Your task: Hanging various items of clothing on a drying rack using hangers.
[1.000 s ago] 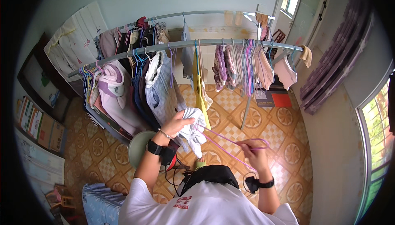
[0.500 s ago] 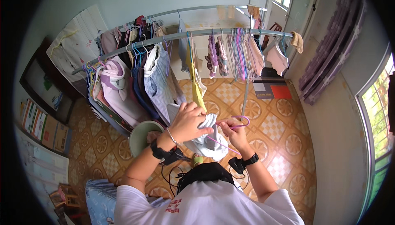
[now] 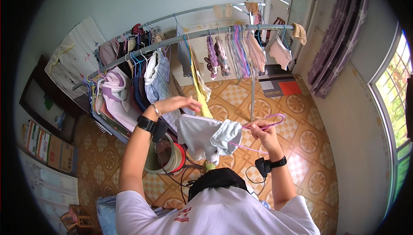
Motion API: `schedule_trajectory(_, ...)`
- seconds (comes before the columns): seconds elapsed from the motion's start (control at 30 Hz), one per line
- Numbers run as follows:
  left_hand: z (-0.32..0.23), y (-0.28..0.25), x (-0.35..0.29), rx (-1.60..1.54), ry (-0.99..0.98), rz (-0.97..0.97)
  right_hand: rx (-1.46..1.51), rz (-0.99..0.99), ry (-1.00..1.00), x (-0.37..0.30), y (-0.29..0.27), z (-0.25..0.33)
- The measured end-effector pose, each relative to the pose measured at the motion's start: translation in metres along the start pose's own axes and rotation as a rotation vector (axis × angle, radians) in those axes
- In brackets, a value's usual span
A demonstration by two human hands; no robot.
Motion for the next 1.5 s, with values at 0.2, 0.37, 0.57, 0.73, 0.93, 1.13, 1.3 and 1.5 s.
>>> schedule_trajectory(0.2,0.031,0.053,0.009,0.221,-0.043,0.371,0.001,-0.013,-0.009,-0.010,-0.025,0.006)
schedule_trajectory(0.37,-0.006,-0.014,-0.004,-0.313,0.166,-0.292,-0.015,0.066,0.052,-0.017,-0.026,0.003)
schedule_trajectory(0.57,-0.052,-0.024,-0.070,0.087,0.276,-0.666,0.037,-0.280,0.018,-0.030,-0.045,-0.017)
schedule_trajectory(0.73,-0.068,-0.014,-0.089,0.218,0.430,-0.853,0.069,-0.212,0.028,-0.021,-0.030,-0.009)
schedule_trajectory(0.93,-0.084,0.068,-0.041,0.739,0.343,-0.616,-0.100,0.081,0.012,0.002,0.008,-0.012)
schedule_trajectory(1.13,-0.095,0.077,-0.026,0.558,0.373,-0.605,-0.113,0.138,-0.032,0.007,0.009,0.003)
schedule_trajectory(1.3,-0.094,0.047,-0.048,0.505,0.381,-0.673,0.027,0.045,-0.046,-0.026,-0.078,0.019)
schedule_trajectory(1.5,-0.108,0.027,-0.064,0.410,0.338,-0.776,0.066,-0.154,0.466,-0.093,-0.108,-0.120)
Point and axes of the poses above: each hand's wrist, its own x-axis towards the middle knuckle, its own y-axis out of the palm, z = x × y, the point moved 7 cm from there along x, towards the middle knuckle, and after that the axes turned 15 degrees about -y, right-handed, at the moved point
